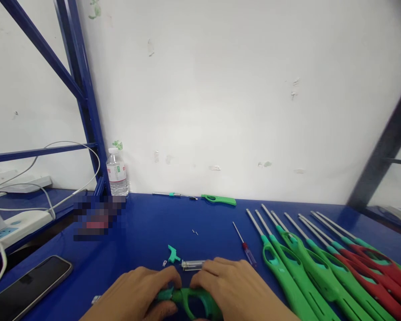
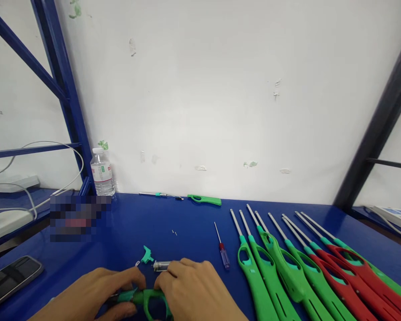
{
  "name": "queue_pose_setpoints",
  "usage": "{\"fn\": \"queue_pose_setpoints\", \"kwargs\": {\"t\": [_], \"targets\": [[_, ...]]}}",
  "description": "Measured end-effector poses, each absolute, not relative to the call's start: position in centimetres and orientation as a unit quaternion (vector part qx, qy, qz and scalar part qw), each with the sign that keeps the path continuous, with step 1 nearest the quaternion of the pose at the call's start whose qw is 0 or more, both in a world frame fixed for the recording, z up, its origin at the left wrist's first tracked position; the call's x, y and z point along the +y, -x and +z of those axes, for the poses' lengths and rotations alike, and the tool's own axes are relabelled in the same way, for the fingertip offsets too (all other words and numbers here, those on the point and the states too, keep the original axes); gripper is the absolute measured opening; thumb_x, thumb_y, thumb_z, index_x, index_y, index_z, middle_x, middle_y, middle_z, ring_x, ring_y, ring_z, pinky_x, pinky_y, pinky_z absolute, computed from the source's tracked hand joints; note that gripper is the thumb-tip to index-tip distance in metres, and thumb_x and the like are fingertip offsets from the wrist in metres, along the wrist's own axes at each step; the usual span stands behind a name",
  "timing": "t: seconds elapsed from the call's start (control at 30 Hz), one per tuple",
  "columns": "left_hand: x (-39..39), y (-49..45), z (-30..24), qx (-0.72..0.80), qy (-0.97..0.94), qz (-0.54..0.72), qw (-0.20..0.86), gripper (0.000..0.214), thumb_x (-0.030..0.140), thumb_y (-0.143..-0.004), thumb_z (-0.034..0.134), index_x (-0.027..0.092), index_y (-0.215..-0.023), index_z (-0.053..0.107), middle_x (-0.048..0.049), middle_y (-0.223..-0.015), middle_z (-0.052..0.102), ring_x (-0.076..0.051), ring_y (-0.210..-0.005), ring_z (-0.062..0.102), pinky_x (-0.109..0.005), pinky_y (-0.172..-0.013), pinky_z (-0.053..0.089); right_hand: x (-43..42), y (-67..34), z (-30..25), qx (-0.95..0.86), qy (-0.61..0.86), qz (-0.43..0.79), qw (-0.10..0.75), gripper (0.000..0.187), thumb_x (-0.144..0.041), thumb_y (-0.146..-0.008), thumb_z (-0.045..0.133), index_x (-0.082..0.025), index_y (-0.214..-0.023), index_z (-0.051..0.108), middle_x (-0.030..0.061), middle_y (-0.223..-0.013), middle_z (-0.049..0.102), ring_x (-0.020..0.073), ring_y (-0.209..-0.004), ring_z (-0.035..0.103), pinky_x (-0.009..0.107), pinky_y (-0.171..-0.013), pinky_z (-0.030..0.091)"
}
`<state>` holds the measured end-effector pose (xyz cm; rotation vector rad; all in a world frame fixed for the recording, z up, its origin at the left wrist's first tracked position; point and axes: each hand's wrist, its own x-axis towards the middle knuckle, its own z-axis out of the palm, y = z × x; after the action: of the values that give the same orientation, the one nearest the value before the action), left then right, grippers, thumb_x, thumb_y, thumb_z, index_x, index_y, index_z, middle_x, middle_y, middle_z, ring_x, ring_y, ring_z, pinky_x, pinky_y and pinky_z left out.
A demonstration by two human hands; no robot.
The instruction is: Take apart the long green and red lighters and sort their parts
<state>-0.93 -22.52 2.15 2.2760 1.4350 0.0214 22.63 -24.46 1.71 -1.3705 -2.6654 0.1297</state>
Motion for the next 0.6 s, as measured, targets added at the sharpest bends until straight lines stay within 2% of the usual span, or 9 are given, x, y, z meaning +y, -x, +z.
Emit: {"fn": "queue_pose_setpoints", "kwargs": {"t": [0.1,0.2,0.33,0.5,0.6], "targets": [[-22.7,0.9,2.8,0.527,-0.820,-0.012,0.223,0.023,0.037,-0.103,0.059,0.035,-0.119,0.076,-0.0005,-0.131,0.078,-0.028,-0.122,0.072,-0.037,-0.107,0.051,-24.7,-22.3,2.2,-0.880,0.466,0.064,0.068,0.039,-0.047,-0.089,0.094,-0.026,-0.119,0.080,0.0014,-0.119,0.086,0.0329,-0.107,0.083,0.036,-0.071,0.052],[-22.8,1.3,2.4,0.508,-0.832,-0.002,0.223,0.016,0.036,-0.103,0.062,0.033,-0.112,0.074,0.0015,-0.126,0.078,-0.024,-0.117,0.073,-0.033,-0.103,0.051,-24.9,-22.2,2.7,-0.874,0.474,0.084,0.057,0.037,-0.049,-0.093,0.090,-0.026,-0.121,0.080,0.0024,-0.121,0.086,0.0341,-0.111,0.082,0.036,-0.073,0.052],[-22.9,1.3,2.0,0.510,-0.834,-0.014,0.212,0.014,0.035,-0.104,0.062,0.032,-0.113,0.072,0.0001,-0.132,0.075,-0.025,-0.121,0.071,-0.034,-0.103,0.051,-25.1,-22.1,2.8,-0.872,0.478,0.101,0.038,0.037,-0.050,-0.093,0.089,-0.025,-0.119,0.081,0.0043,-0.120,0.086,0.0348,-0.110,0.082,0.037,-0.073,0.052],[-22.8,0.7,2.9,0.515,-0.833,-0.039,0.197,0.016,0.023,-0.101,0.062,0.030,-0.111,0.074,-0.0010,-0.128,0.075,-0.026,-0.122,0.071,-0.037,-0.104,0.052,-24.6,-21.2,1.7,-0.880,0.467,0.065,0.054,0.038,-0.048,-0.092,0.090,-0.022,-0.118,0.080,0.0063,-0.119,0.085,0.0348,-0.108,0.082,0.038,-0.071,0.057],[-22.6,0.7,2.5,0.506,-0.841,-0.034,0.187,0.021,0.019,-0.100,0.060,0.028,-0.111,0.075,-0.0036,-0.132,0.074,-0.029,-0.125,0.070,-0.041,-0.105,0.053,-24.2,-20.4,0.1,-0.895,0.438,0.013,0.077,0.048,-0.056,-0.091,0.090,-0.017,-0.116,0.079,0.0100,-0.118,0.083,0.0353,-0.108,0.082,0.040,-0.075,0.061]]}}
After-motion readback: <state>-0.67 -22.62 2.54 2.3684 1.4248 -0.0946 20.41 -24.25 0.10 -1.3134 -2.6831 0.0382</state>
